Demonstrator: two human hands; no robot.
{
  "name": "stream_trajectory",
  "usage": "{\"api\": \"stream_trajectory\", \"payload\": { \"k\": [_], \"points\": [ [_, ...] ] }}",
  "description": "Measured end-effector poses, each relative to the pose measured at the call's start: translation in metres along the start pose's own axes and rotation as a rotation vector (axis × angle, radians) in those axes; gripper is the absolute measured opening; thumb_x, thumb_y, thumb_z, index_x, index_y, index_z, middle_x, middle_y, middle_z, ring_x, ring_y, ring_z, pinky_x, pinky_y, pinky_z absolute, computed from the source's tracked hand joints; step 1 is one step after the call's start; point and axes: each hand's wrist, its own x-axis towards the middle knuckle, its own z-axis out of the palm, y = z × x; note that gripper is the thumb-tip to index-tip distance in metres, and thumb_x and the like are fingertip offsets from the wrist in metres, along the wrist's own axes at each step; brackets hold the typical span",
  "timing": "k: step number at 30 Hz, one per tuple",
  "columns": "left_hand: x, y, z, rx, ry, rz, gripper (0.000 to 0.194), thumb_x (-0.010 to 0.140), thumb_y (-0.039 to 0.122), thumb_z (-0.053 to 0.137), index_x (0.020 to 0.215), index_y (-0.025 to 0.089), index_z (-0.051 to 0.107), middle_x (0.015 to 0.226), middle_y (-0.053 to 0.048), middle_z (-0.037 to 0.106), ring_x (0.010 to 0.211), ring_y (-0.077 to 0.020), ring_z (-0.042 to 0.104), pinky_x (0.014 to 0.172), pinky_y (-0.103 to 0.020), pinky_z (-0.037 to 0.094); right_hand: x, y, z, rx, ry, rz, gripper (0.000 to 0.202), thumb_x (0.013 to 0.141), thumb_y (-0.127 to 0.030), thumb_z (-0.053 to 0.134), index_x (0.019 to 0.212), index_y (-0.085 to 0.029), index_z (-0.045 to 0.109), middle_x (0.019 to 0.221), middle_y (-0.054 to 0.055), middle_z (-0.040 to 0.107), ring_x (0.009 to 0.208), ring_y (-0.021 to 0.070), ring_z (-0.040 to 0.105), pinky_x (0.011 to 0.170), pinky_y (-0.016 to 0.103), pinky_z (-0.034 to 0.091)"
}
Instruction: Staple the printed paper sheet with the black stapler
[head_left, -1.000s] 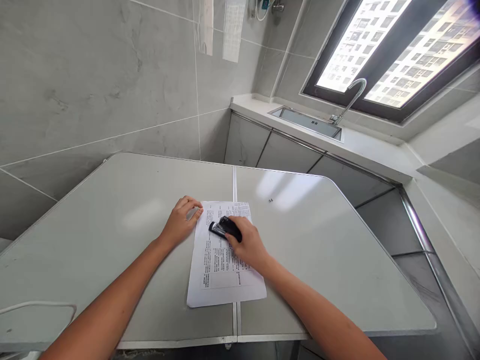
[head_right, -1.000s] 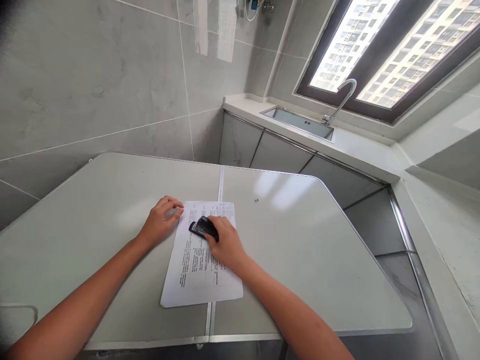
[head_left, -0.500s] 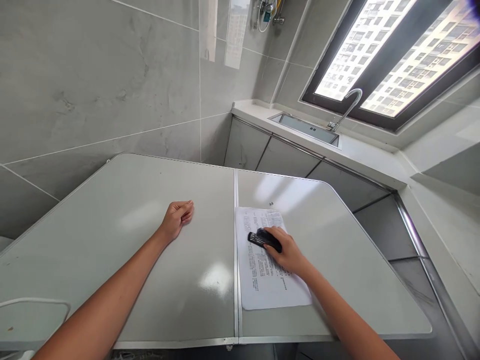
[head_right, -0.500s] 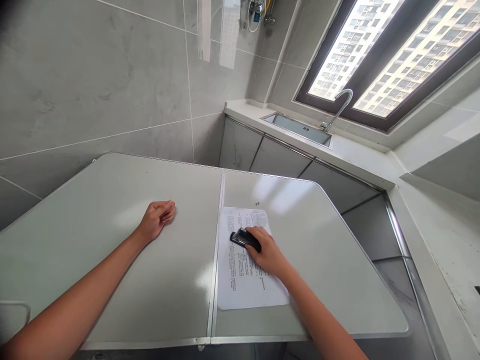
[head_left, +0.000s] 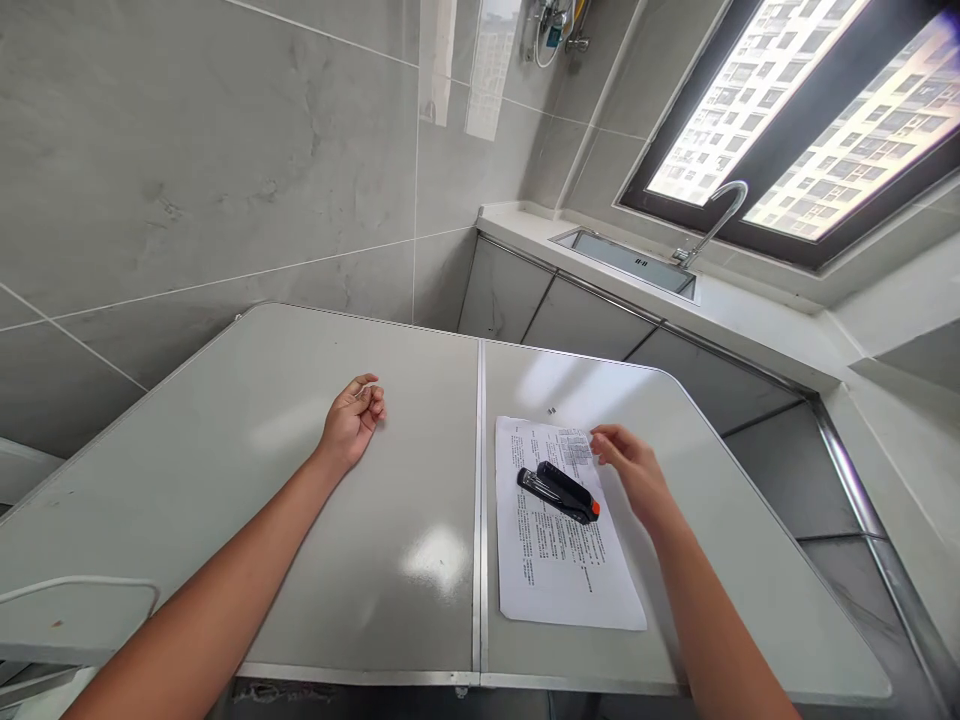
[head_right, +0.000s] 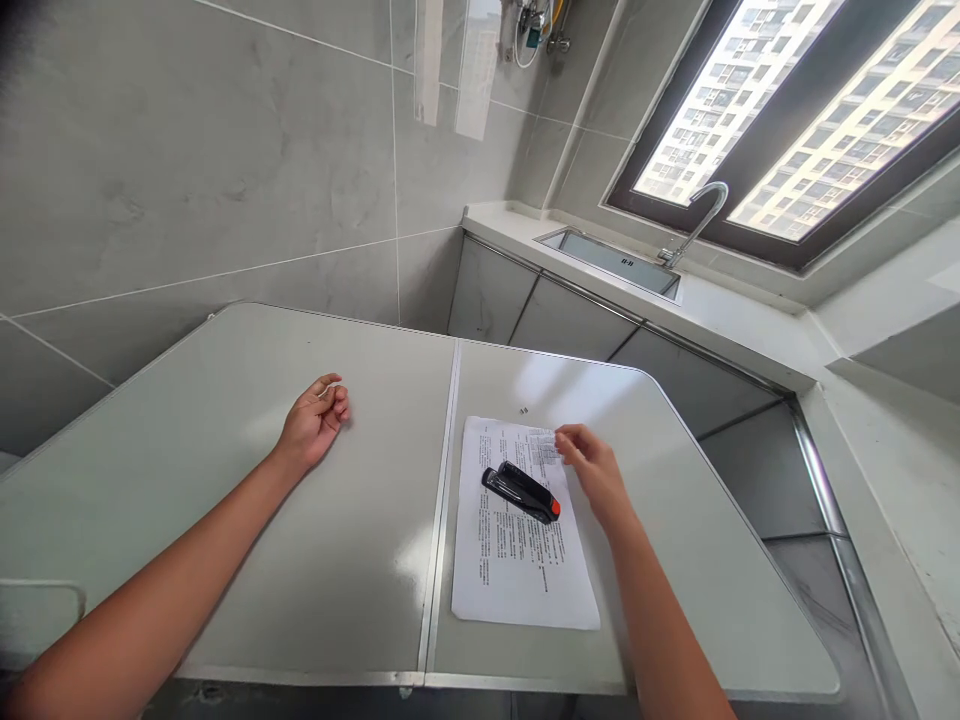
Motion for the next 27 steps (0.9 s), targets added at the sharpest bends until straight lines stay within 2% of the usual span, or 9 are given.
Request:
{"api": "stream_trajectory", "payload": {
  "k": [2,4,6,8,11,14,16,21,27],
  "points": [
    [0.001,0.002,0.000,-0.075,-0.002,-0.022,0.019,0.093,0.024,0.064,0.110,0.020,0.071,0.100,-0.006,0.070,0.075,-0.0134,0.065,0.071,-0.028,0.058,0.026,0.013,-0.009,0.063,0.117,0.101,0.032,0.083,-0.051,0.071,0.087,-0.019,0.070,0.077,0.003,0.065,0.071,0.0172,0.060,0.063,0.029,0.048],
    [-0.001,0.005,0.003,-0.142,-0.033,-0.040,0.030,0.098,0.038,0.058,0.118,0.020,0.070,0.124,-0.012,0.069,0.095,-0.0198,0.070,0.087,-0.037,0.059,0.049,0.030,-0.012,0.110,0.182,0.090,0.030,0.078,-0.048,0.075,0.085,-0.019,0.070,0.074,0.003,0.064,0.068,0.0163,0.059,0.062,0.028,0.047],
    [-0.005,0.008,0.008,-0.183,-0.067,-0.036,0.043,0.100,0.050,0.052,0.128,0.021,0.067,0.143,-0.013,0.061,0.115,-0.0255,0.067,0.096,-0.042,0.057,0.063,0.049,-0.011,0.129,0.266,0.093,0.029,0.074,-0.045,0.075,0.085,-0.018,0.070,0.072,0.002,0.063,0.065,0.0159,0.058,0.061,0.028,0.047],
    [-0.009,0.011,0.013,-0.204,-0.082,-0.018,0.051,0.100,0.057,0.048,0.135,0.024,0.063,0.153,-0.012,0.053,0.127,-0.0280,0.061,0.101,-0.045,0.055,0.069,0.065,-0.005,0.080,0.341,0.123,0.028,0.073,-0.044,0.071,0.082,-0.018,0.069,0.068,0.002,0.064,0.062,0.0165,0.058,0.060,0.030,0.047],
    [-0.011,0.013,0.017,-0.220,-0.072,-0.001,0.055,0.099,0.060,0.046,0.139,0.026,0.061,0.157,-0.010,0.050,0.134,-0.0286,0.056,0.105,-0.046,0.052,0.069,0.080,0.007,-0.152,0.313,0.088,0.024,0.074,-0.043,0.066,0.080,-0.020,0.070,0.068,0.002,0.066,0.064,0.0185,0.059,0.064,0.032,0.045],
    [-0.010,0.014,0.016,-0.218,-0.042,0.005,0.053,0.100,0.060,0.046,0.137,0.025,0.062,0.157,-0.010,0.050,0.133,-0.0282,0.057,0.104,-0.045,0.052,0.068,0.082,0.015,-0.388,0.233,0.003,0.022,0.075,-0.042,0.062,0.076,-0.022,0.069,0.063,0.001,0.064,0.062,0.0187,0.057,0.066,0.033,0.042],
    [-0.009,0.013,0.015,-0.214,-0.020,-0.002,0.051,0.099,0.059,0.047,0.133,0.025,0.064,0.154,-0.011,0.052,0.128,-0.0280,0.060,0.100,-0.044,0.054,0.069,0.080,0.017,-0.455,0.215,-0.030,0.022,0.076,-0.042,0.060,0.076,-0.022,0.068,0.059,0.000,0.061,0.059,0.0184,0.054,0.066,0.033,0.041],
    [-0.006,0.012,0.008,-0.234,0.002,-0.018,0.041,0.097,0.054,0.054,0.119,0.023,0.068,0.139,-0.012,0.063,0.103,-0.0226,0.068,0.082,-0.036,0.058,0.070,0.078,0.014,-0.417,0.193,-0.066,0.023,0.077,-0.043,0.057,0.078,-0.023,0.068,0.059,-0.001,0.060,0.060,0.0185,0.055,0.066,0.032,0.042],
    [-0.004,0.011,0.004,-0.245,0.012,-0.022,0.033,0.094,0.051,0.059,0.109,0.022,0.068,0.112,-0.011,0.070,0.083,-0.0182,0.066,0.071,-0.032,0.055,0.070,0.080,0.013,-0.406,0.185,-0.095,0.023,0.078,-0.042,0.057,0.078,-0.022,0.068,0.058,-0.002,0.058,0.060,0.0172,0.053,0.067,0.031,0.043]
  ]
}}
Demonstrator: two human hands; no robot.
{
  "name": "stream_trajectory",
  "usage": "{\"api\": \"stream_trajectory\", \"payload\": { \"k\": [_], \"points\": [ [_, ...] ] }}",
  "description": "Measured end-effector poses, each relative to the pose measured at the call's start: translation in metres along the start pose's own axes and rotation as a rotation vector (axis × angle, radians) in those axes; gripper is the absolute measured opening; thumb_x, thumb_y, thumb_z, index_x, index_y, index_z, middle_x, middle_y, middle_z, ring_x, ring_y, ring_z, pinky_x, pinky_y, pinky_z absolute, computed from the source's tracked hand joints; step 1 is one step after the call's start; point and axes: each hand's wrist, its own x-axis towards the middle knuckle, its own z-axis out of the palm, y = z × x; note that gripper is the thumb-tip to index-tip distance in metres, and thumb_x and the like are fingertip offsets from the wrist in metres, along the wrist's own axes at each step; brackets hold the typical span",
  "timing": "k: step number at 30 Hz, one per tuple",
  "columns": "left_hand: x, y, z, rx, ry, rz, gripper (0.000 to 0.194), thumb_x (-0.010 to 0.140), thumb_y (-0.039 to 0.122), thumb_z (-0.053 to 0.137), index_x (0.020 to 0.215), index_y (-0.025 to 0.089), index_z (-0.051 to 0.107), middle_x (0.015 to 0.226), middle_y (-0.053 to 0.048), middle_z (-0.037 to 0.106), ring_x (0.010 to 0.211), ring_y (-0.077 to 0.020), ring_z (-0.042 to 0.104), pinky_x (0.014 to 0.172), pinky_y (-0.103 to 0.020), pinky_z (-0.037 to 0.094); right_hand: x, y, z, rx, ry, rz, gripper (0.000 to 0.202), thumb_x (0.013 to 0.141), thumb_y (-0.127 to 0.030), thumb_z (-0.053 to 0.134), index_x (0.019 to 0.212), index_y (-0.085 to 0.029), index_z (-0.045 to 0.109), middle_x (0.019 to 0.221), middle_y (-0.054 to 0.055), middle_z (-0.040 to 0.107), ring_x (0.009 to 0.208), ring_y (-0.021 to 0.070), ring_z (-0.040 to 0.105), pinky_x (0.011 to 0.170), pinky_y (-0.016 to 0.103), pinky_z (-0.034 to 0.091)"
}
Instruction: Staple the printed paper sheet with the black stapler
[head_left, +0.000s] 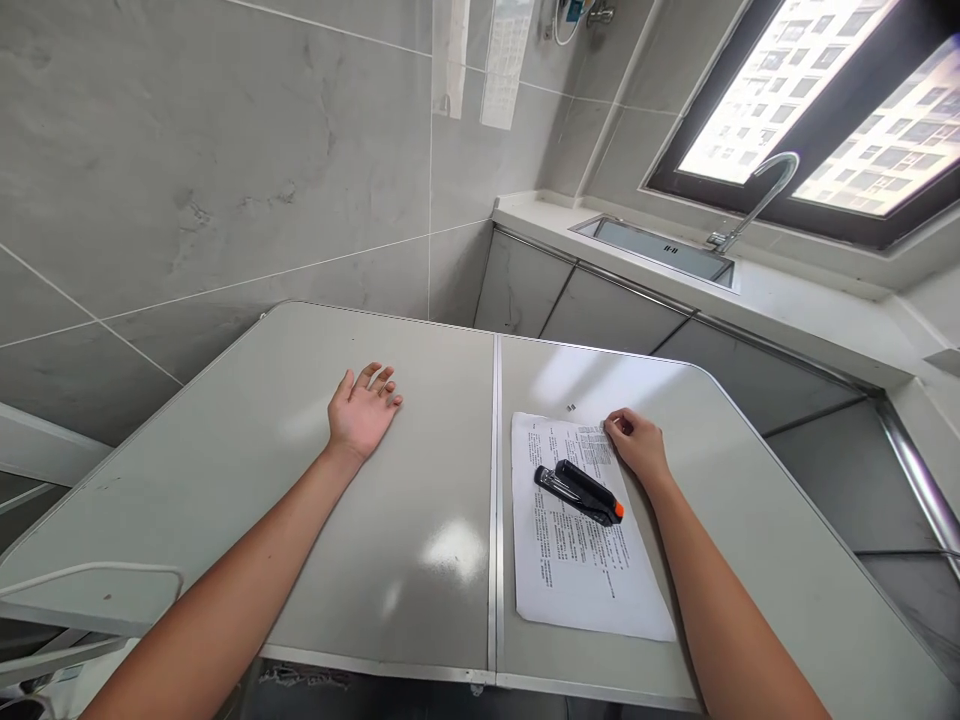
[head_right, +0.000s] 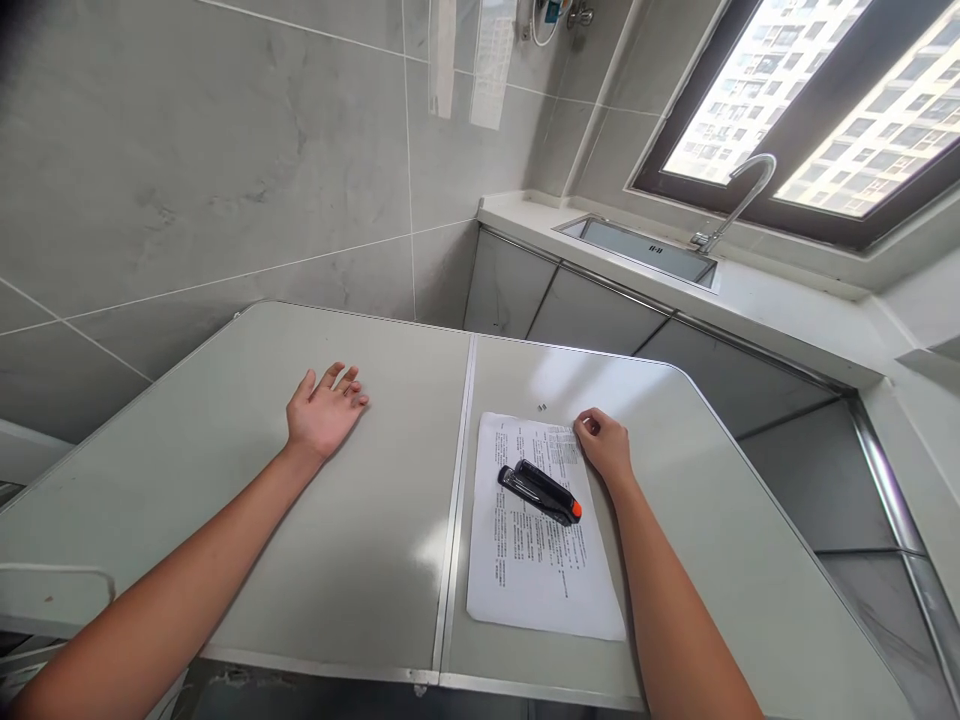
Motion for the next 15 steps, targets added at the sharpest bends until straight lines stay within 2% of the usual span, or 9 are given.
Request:
{"api": "stream_trajectory", "payload": {
  "k": [6,9,12,15],
  "points": [
    [0.000,0.000,0.000,-0.012,-0.005,-0.020,0.029,0.093,0.047,0.060,0.105,0.021,0.067,0.103,-0.009,0.068,0.078,-0.0168,0.064,0.069,-0.030,0.054,-0.001,-0.003,-0.001,-0.008,-0.025,0.028,0.020,0.081,-0.039,0.057,0.080,-0.023,0.068,0.058,-0.003,0.056,0.059,0.0166,0.052,0.069,0.032,0.043],
    [0.000,-0.001,0.000,-0.030,-0.017,-0.029,0.027,0.093,0.044,0.060,0.103,0.020,0.067,0.099,-0.008,0.067,0.076,-0.0159,0.063,0.068,-0.030,0.053,-0.003,-0.010,-0.004,-0.008,0.017,-0.009,0.020,0.084,-0.038,0.057,0.081,-0.022,0.069,0.065,-0.001,0.062,0.062,0.0178,0.055,0.072,0.034,0.046],
    [0.000,-0.002,0.000,-0.035,-0.023,-0.036,0.025,0.093,0.042,0.060,0.101,0.020,0.067,0.094,-0.007,0.066,0.073,-0.0153,0.062,0.067,-0.029,0.052,-0.008,-0.025,-0.008,0.037,0.005,-0.204,0.025,0.091,-0.040,0.057,0.095,-0.022,0.073,0.090,0.006,0.073,0.084,0.0236,0.065,0.084,0.040,0.051],
    [0.000,-0.002,0.000,-0.021,-0.028,-0.044,0.024,0.093,0.042,0.061,0.099,0.020,0.067,0.093,-0.007,0.065,0.072,-0.0151,0.062,0.066,-0.029,0.052,-0.018,-0.050,-0.005,0.078,-0.207,-0.422,0.032,0.099,-0.041,0.052,0.120,-0.026,0.071,0.129,0.007,0.069,0.121,0.0269,0.061,0.106,0.046,0.048]
  ]
}}
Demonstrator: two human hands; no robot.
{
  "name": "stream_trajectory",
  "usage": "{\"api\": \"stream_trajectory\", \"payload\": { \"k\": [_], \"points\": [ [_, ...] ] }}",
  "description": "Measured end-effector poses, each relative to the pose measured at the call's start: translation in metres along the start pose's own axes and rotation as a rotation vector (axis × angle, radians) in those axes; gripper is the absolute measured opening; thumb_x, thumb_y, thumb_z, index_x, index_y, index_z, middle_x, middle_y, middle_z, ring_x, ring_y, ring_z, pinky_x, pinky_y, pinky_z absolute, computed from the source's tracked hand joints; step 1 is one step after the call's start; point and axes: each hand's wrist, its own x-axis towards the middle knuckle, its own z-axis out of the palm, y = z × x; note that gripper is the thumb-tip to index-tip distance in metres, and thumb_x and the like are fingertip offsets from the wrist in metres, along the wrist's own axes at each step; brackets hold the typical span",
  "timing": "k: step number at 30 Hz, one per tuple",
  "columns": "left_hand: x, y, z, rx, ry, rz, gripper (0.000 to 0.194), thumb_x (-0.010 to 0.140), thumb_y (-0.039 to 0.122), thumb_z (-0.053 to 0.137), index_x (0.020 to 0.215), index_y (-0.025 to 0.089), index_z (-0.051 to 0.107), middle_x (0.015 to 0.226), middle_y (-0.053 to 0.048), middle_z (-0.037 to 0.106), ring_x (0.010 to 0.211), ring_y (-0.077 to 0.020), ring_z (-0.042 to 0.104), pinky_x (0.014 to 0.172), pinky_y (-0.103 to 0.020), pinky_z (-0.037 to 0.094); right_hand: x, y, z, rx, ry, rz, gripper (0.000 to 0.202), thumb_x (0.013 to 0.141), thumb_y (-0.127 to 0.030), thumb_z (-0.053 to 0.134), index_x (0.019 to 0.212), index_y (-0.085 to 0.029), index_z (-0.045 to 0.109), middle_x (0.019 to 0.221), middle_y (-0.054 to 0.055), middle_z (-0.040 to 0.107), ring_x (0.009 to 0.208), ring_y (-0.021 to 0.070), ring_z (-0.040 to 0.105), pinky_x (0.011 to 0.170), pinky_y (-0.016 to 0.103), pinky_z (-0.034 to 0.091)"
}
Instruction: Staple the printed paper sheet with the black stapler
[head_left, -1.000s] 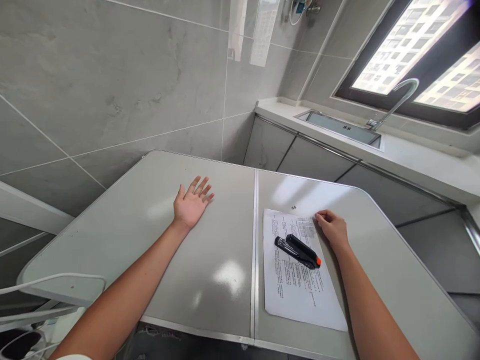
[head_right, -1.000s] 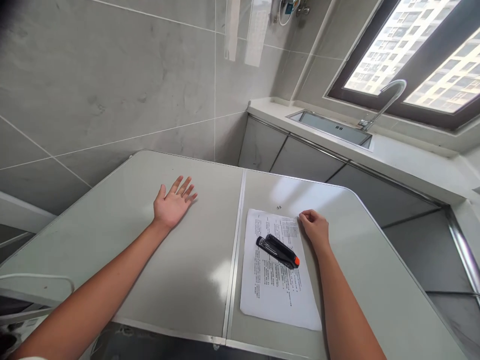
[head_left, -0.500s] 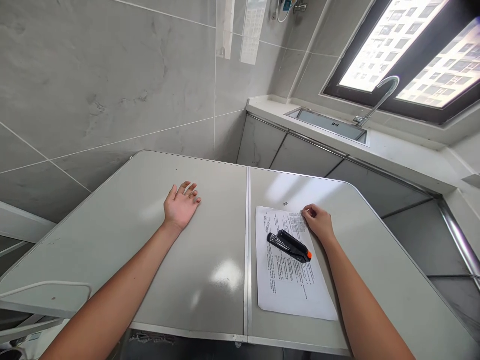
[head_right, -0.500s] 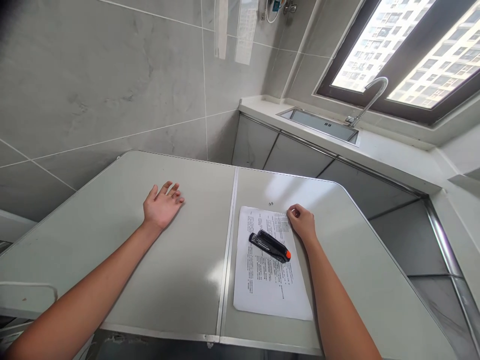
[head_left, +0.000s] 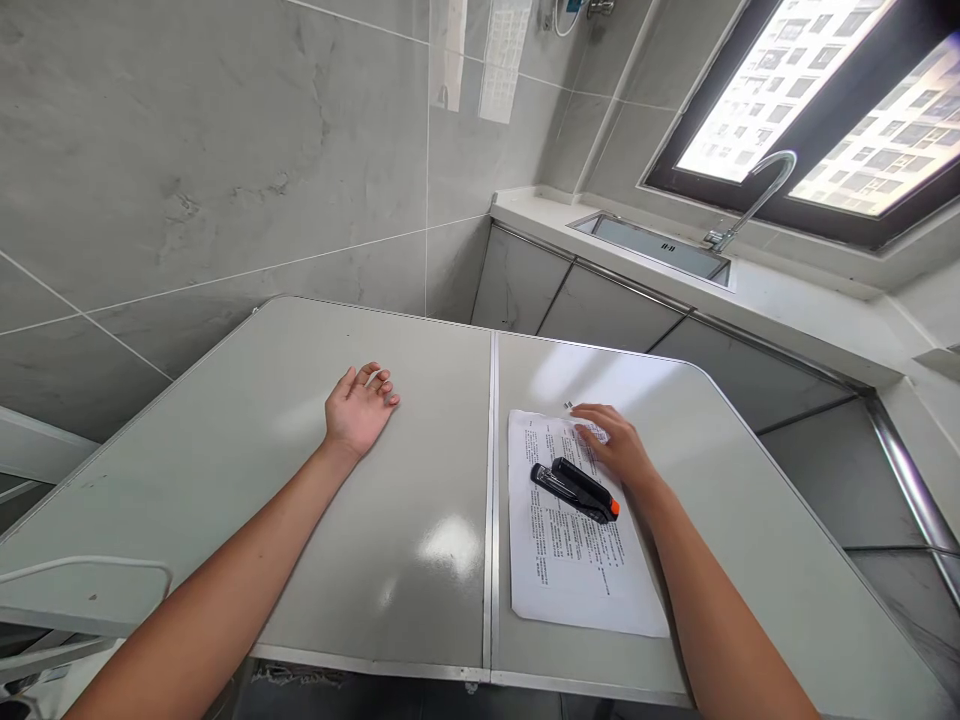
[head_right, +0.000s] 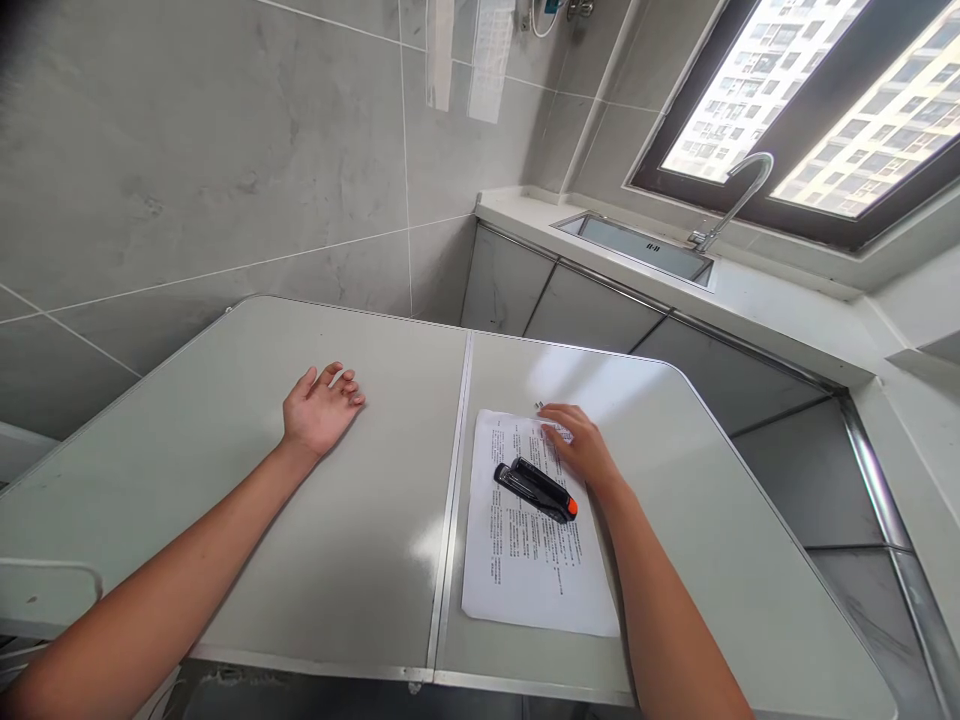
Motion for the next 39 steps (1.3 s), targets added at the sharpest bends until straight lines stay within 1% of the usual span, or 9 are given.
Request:
{"api": "stream_trajectory", "payload": {
  "k": [2,5,8,14,24,29,34,37,39],
  "points": [
    [0.000,0.000,0.000,0.005,-0.007,-0.006,0.023,0.093,0.041,0.060,0.099,0.019,0.067,0.092,-0.007,0.065,0.072,-0.0149,0.062,0.066,-0.029,0.052,0.002,-0.017,0.008,0.022,-0.171,-0.071,0.038,0.103,-0.041,0.050,0.137,-0.032,0.064,0.149,0.003,0.058,0.138,0.0271,0.052,0.116,0.051,0.042],
    [0.000,0.000,0.000,0.026,-0.004,-0.006,0.023,0.093,0.041,0.060,0.097,0.020,0.067,0.090,-0.006,0.064,0.071,-0.0151,0.061,0.066,-0.029,0.052,0.005,-0.036,0.018,0.024,-0.351,-0.157,0.045,0.105,-0.039,0.048,0.150,-0.037,0.052,0.160,0.000,0.045,0.150,0.0284,0.038,0.125,0.058,0.031],
    [0.000,0.000,0.001,0.054,0.010,-0.004,0.022,0.092,0.041,0.060,0.096,0.020,0.067,0.089,-0.007,0.064,0.071,-0.0154,0.061,0.065,-0.029,0.051,0.007,-0.044,0.022,0.021,-0.389,-0.207,0.046,0.107,-0.036,0.046,0.152,-0.038,0.048,0.162,-0.001,0.041,0.153,0.0279,0.033,0.127,0.060,0.023],
    [-0.001,-0.001,0.004,0.055,-0.028,-0.019,0.020,0.091,0.038,0.062,0.094,0.019,0.067,0.088,-0.006,0.063,0.070,-0.0149,0.060,0.065,-0.029,0.051,0.008,-0.057,0.023,0.025,-0.473,-0.335,0.050,0.107,-0.030,0.046,0.156,-0.038,0.042,0.163,0.000,0.040,0.153,0.0248,0.032,0.129,0.059,0.019],
    [-0.001,-0.001,0.004,0.063,-0.018,-0.025,0.020,0.091,0.038,0.063,0.093,0.019,0.067,0.088,-0.006,0.063,0.069,-0.0144,0.061,0.064,-0.029,0.052,0.009,-0.087,0.055,-0.035,-0.512,-0.502,0.054,0.107,-0.031,0.048,0.159,-0.037,0.034,0.164,-0.002,0.036,0.156,0.0245,0.025,0.129,0.057,0.019],
    [0.000,0.001,0.001,0.032,-0.028,-0.021,0.019,0.091,0.036,0.062,0.094,0.018,0.068,0.088,-0.006,0.064,0.069,-0.0141,0.060,0.064,-0.029,0.051,0.015,-0.109,0.075,-0.101,-0.479,-0.459,0.053,0.110,-0.032,0.039,0.162,-0.037,0.028,0.166,-0.003,0.031,0.156,0.0230,0.024,0.129,0.056,0.019],
    [0.001,0.001,0.002,0.028,-0.027,-0.017,0.019,0.091,0.037,0.062,0.093,0.018,0.067,0.088,-0.005,0.062,0.070,-0.0138,0.059,0.064,-0.028,0.051,0.026,-0.134,0.108,-0.172,-0.426,-0.415,0.050,0.110,-0.036,0.035,0.160,-0.032,0.034,0.166,0.001,0.033,0.156,0.0255,0.026,0.128,0.057,0.021],
    [-0.001,0.003,0.003,0.017,-0.036,-0.003,0.024,0.090,0.037,0.063,0.075,0.019,0.059,0.074,-0.002,0.055,0.064,-0.0130,0.055,0.061,-0.028,0.049,0.035,-0.154,0.129,-0.196,-0.397,-0.377,0.050,0.110,-0.038,0.036,0.159,-0.030,0.035,0.166,0.004,0.033,0.156,0.0273,0.025,0.126,0.060,0.020],
    [-0.001,0.006,0.003,0.003,-0.058,0.008,0.042,0.091,0.035,0.062,0.058,0.020,0.041,0.060,0.002,0.041,0.053,-0.0111,0.046,0.053,-0.027,0.043,0.042,-0.169,0.141,-0.203,-0.398,-0.373,0.052,0.109,-0.042,0.036,0.159,-0.029,0.034,0.168,0.005,0.030,0.157,0.0279,0.023,0.126,0.062,0.018]
  ]
}}
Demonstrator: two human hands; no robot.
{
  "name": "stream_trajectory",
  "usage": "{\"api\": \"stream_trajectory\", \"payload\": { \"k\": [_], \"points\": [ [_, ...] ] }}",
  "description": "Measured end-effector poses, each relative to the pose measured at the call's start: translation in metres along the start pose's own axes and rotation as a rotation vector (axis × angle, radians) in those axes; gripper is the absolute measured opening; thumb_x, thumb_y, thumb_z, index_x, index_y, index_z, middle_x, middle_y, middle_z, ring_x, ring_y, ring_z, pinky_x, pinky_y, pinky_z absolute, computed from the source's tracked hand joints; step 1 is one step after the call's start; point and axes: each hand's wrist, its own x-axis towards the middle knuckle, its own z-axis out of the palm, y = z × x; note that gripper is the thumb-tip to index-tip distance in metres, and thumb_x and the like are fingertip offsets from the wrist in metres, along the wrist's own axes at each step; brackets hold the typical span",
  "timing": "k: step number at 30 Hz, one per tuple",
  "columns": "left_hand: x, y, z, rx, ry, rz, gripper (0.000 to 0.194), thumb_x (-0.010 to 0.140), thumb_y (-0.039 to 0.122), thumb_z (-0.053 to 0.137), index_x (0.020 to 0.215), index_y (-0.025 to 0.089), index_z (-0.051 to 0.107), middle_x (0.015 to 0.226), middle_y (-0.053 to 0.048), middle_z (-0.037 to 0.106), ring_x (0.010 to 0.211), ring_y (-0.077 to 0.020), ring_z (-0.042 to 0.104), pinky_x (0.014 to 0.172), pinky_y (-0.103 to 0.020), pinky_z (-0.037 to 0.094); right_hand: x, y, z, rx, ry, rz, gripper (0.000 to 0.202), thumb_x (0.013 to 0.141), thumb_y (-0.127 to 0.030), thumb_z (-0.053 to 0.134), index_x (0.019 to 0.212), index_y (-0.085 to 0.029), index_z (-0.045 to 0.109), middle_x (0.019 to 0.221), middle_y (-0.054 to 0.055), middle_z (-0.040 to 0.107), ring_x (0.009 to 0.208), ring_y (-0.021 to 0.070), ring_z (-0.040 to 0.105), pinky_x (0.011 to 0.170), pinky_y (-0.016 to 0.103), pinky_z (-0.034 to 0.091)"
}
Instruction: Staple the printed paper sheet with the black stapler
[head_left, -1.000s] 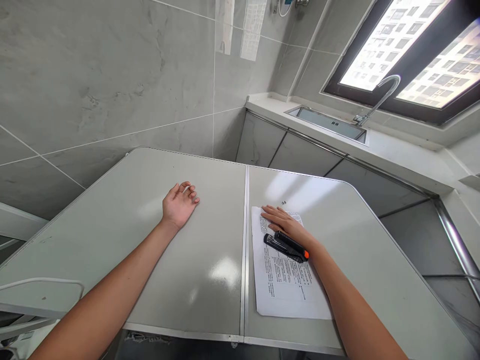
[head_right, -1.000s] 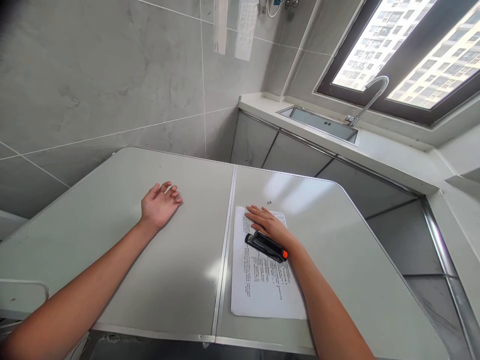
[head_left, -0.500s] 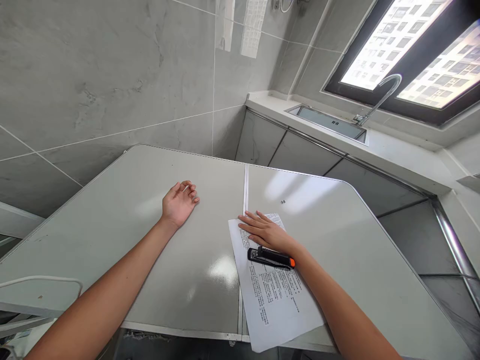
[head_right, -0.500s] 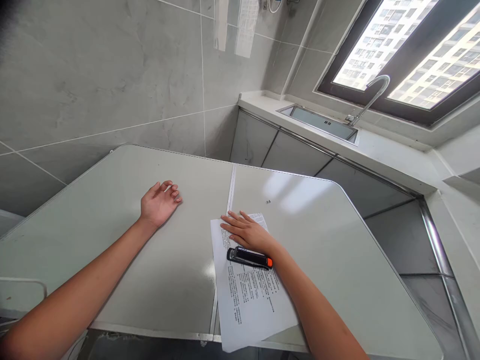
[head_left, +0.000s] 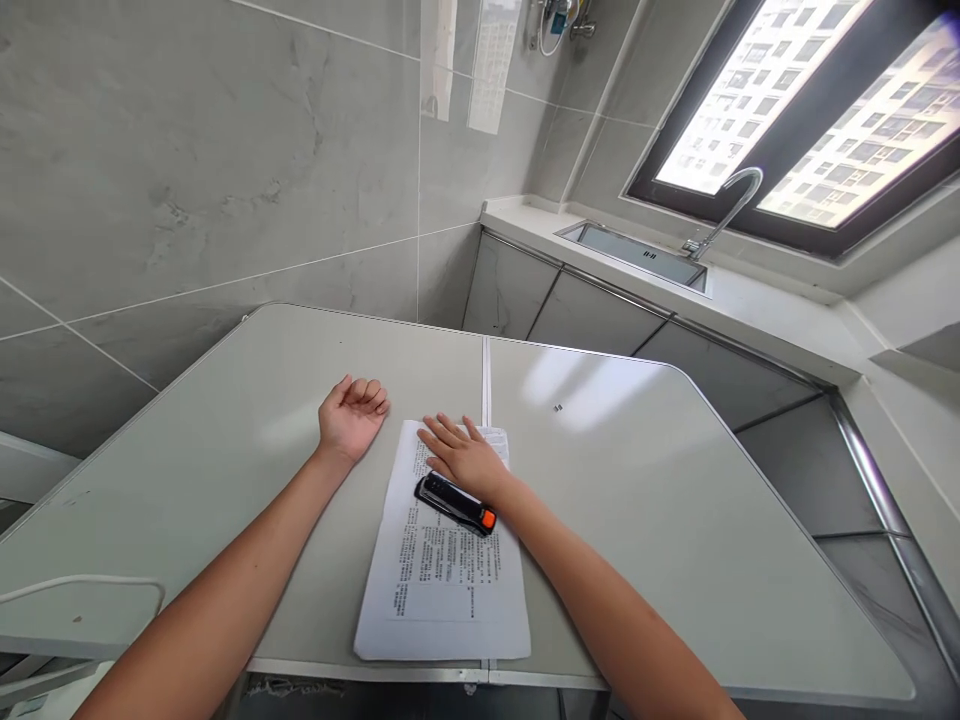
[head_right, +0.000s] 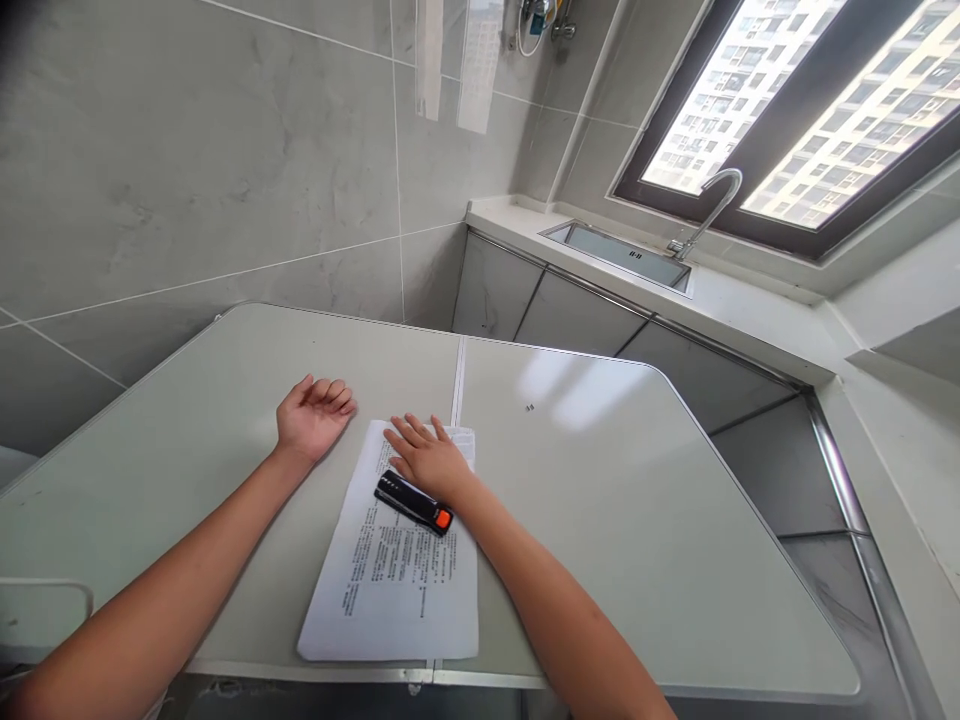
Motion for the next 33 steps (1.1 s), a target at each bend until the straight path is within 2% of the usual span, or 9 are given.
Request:
{"api": "stream_trajectory", "payload": {
  "k": [4,8,11,13,16,20,23,28,33],
  "points": [
    [0.000,0.012,-0.006,-0.020,-0.014,0.017,0.060,0.093,0.032,0.060,0.054,0.020,0.017,0.053,0.004,0.021,0.045,-0.0093,0.030,0.044,-0.027,0.030,0.027,-0.024,0.008,0.010,-0.017,-0.030,0.053,0.109,-0.047,0.034,0.159,-0.029,0.032,0.170,0.003,0.025,0.158,0.0267,0.019,0.126,0.061,0.017],
    [0.004,0.023,-0.013,-0.096,-0.014,0.084,0.060,0.091,0.029,0.061,0.056,0.019,0.014,0.052,0.004,0.021,0.045,-0.0094,0.029,0.043,-0.027,0.029,0.044,-0.042,0.012,0.059,0.025,-0.032,0.051,0.109,-0.046,0.035,0.157,-0.029,0.036,0.169,0.004,0.028,0.158,0.0264,0.019,0.126,0.060,0.015],
    [0.006,0.023,-0.016,-0.136,0.006,0.114,0.057,0.090,0.026,0.061,0.057,0.020,0.015,0.052,0.005,0.021,0.045,-0.0096,0.028,0.043,-0.027,0.028,0.044,-0.040,0.004,0.168,0.132,-0.004,0.048,0.107,-0.040,0.043,0.154,-0.028,0.043,0.165,0.005,0.036,0.154,0.0269,0.028,0.125,0.056,0.023],
    [0.007,0.021,-0.016,-0.144,0.016,0.102,0.056,0.090,0.025,0.060,0.057,0.020,0.015,0.053,0.005,0.021,0.045,-0.0096,0.028,0.043,-0.027,0.027,0.033,-0.022,-0.008,0.259,0.263,0.125,0.043,0.104,-0.032,0.048,0.146,-0.027,0.053,0.155,0.007,0.050,0.143,0.0257,0.043,0.119,0.048,0.035],
    [0.008,0.016,-0.015,-0.141,0.020,0.068,0.057,0.089,0.026,0.060,0.058,0.020,0.014,0.054,0.005,0.020,0.045,-0.0092,0.028,0.043,-0.027,0.026,0.000,0.030,-0.029,0.277,0.431,0.456,0.032,0.095,-0.021,0.049,0.119,-0.023,0.071,0.119,0.009,0.070,0.117,0.0275,0.057,0.101,0.044,0.049],
    [0.008,0.012,-0.014,-0.125,0.008,0.026,0.056,0.089,0.026,0.060,0.058,0.020,0.014,0.055,0.005,0.019,0.045,-0.0090,0.028,0.042,-0.027,0.025,-0.055,0.113,-0.049,0.123,0.582,0.780,0.031,0.084,-0.023,0.057,0.109,-0.017,0.074,0.111,0.013,0.066,0.113,0.0314,0.056,0.091,0.042,0.050],
    [0.008,0.012,-0.012,-0.122,-0.011,0.007,0.056,0.089,0.025,0.059,0.057,0.020,0.014,0.055,0.005,0.018,0.045,-0.0091,0.027,0.042,-0.027,0.024,-0.080,0.150,-0.052,0.110,0.567,0.877,0.031,0.082,-0.029,0.060,0.106,-0.018,0.076,0.109,0.012,0.068,0.089,0.0248,0.063,0.082,0.038,0.050],
    [0.008,0.013,-0.012,-0.141,-0.002,0.017,0.056,0.089,0.025,0.059,0.057,0.020,0.013,0.055,0.005,0.016,0.044,-0.0091,0.025,0.042,-0.027,0.023,-0.084,0.159,-0.049,0.126,0.506,0.833,0.022,0.082,-0.025,0.054,0.081,-0.019,0.076,0.090,0.009,0.071,0.073,0.0207,0.061,0.075,0.035,0.047],
    [0.008,0.011,-0.012,-0.123,-0.002,0.014,0.056,0.089,0.025,0.059,0.057,0.020,0.014,0.055,0.005,0.016,0.044,-0.0088,0.026,0.042,-0.027,0.023,-0.050,0.127,-0.049,0.165,0.571,0.760,0.022,0.082,-0.024,0.056,0.093,-0.019,0.075,0.092,0.008,0.074,0.078,0.0217,0.064,0.082,0.036,0.048]
  ]
}}
